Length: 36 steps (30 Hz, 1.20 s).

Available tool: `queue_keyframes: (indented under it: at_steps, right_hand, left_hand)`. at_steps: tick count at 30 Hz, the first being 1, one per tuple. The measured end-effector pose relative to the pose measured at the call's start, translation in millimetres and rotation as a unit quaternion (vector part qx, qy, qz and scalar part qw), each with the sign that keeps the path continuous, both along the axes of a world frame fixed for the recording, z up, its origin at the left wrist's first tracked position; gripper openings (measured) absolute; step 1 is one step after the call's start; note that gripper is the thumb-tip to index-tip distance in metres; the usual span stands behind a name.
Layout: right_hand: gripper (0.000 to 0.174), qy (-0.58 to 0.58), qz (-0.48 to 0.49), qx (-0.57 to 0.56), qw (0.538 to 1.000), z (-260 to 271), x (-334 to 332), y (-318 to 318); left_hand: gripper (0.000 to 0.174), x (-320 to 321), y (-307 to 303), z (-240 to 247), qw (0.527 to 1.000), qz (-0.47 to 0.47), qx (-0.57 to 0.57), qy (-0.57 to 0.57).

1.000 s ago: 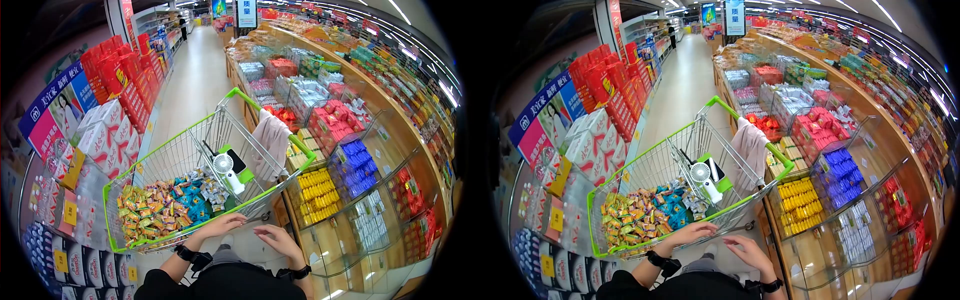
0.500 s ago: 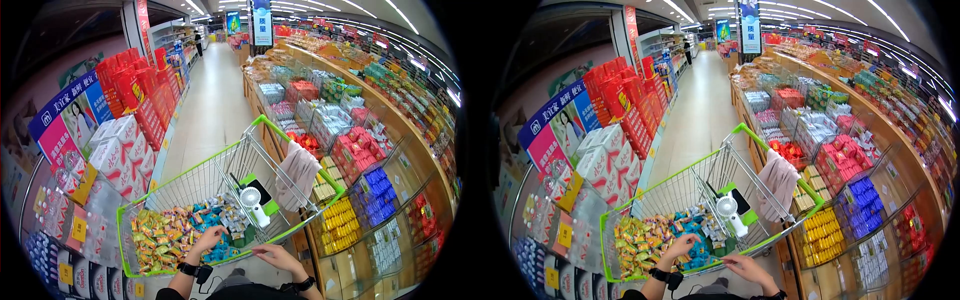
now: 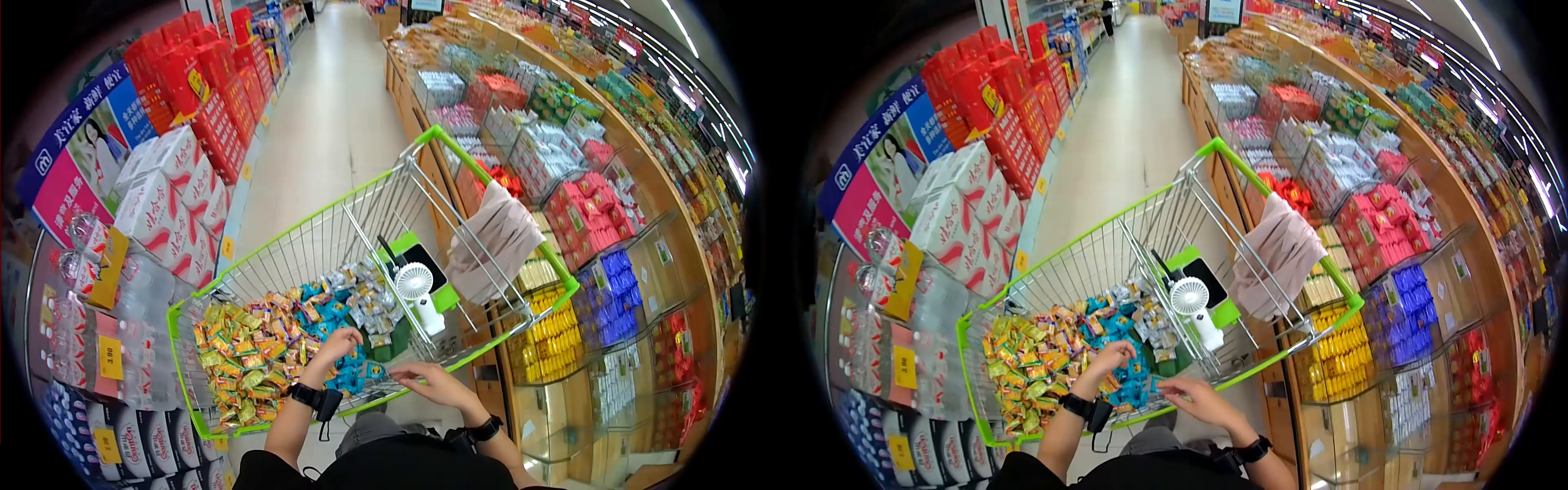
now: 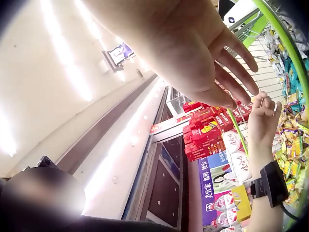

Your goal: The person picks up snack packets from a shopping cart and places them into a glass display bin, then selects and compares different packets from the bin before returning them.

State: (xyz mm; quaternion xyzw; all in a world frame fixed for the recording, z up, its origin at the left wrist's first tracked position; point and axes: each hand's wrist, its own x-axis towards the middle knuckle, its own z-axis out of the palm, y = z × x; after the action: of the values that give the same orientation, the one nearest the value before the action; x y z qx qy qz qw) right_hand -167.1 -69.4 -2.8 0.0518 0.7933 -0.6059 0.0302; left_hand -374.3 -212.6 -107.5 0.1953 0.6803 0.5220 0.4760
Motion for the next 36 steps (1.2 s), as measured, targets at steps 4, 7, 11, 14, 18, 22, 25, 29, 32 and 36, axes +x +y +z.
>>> queue_keyframes:
  at_steps: [4, 7, 11, 14, 18, 22, 25, 29, 32, 36]
  right_hand:
    - [0.027, -0.012, -0.01, -0.006, 1.0, -11.8, -11.0, -1.9]
    - [0.027, -0.035, -0.007, -0.004, 0.999, -16.1, -18.4, -2.9]
    - [0.026, -0.052, -0.01, -0.014, 0.999, -25.4, -29.4, -6.6]
    - [0.026, -0.054, -0.015, -0.022, 0.998, -34.0, -37.3, -8.9]
    - [0.027, -0.084, -0.027, -0.039, 0.995, -43.4, -45.4, -8.9]
    - [0.027, -0.094, -0.036, -0.042, 0.994, -50.7, -51.0, -5.7]
    - [0.026, -0.098, -0.052, -0.048, 0.993, -59.2, -52.6, -3.4]
    - [0.025, -0.093, -0.06, -0.032, 0.993, -73.8, -51.9, -1.9]
    - [0.025, -0.107, -0.067, -0.033, 0.991, -74.5, -54.8, 0.3]
    - [0.026, -0.12, -0.074, -0.038, 0.989, -80.6, -56.9, 4.0]
  left_hand:
    - [0.019, -10.9, 6.9, -20.7, 0.999, -0.005, -0.019, 0.028]
    - [0.018, -23.9, 16.1, -46.0, 0.997, -0.015, -0.051, 0.049]
    - [0.022, -33.1, 23.1, -79.5, 0.994, 0.009, -0.049, 0.094]
    - [0.025, -43.0, 27.9, -109.3, 0.995, 0.004, -0.066, 0.07]
    - [0.027, -51.1, 35.9, -143.9, 0.992, -0.025, -0.115, 0.044]
    - [0.042, -59.3, 49.3, -168.8, 0.974, -0.046, -0.223, -0.02]
    - [0.047, -62.2, 58.4, -194.6, 0.981, -0.037, -0.193, 0.007]
    - [0.046, -68.5, 70.3, -218.2, 0.978, -0.08, -0.19, 0.039]
    - [0.049, -68.2, 75.6, -233.3, 0.976, -0.071, -0.205, 0.035]
    - [0.052, -67.2, 79.5, -242.5, 0.973, -0.076, -0.219, 0.015]
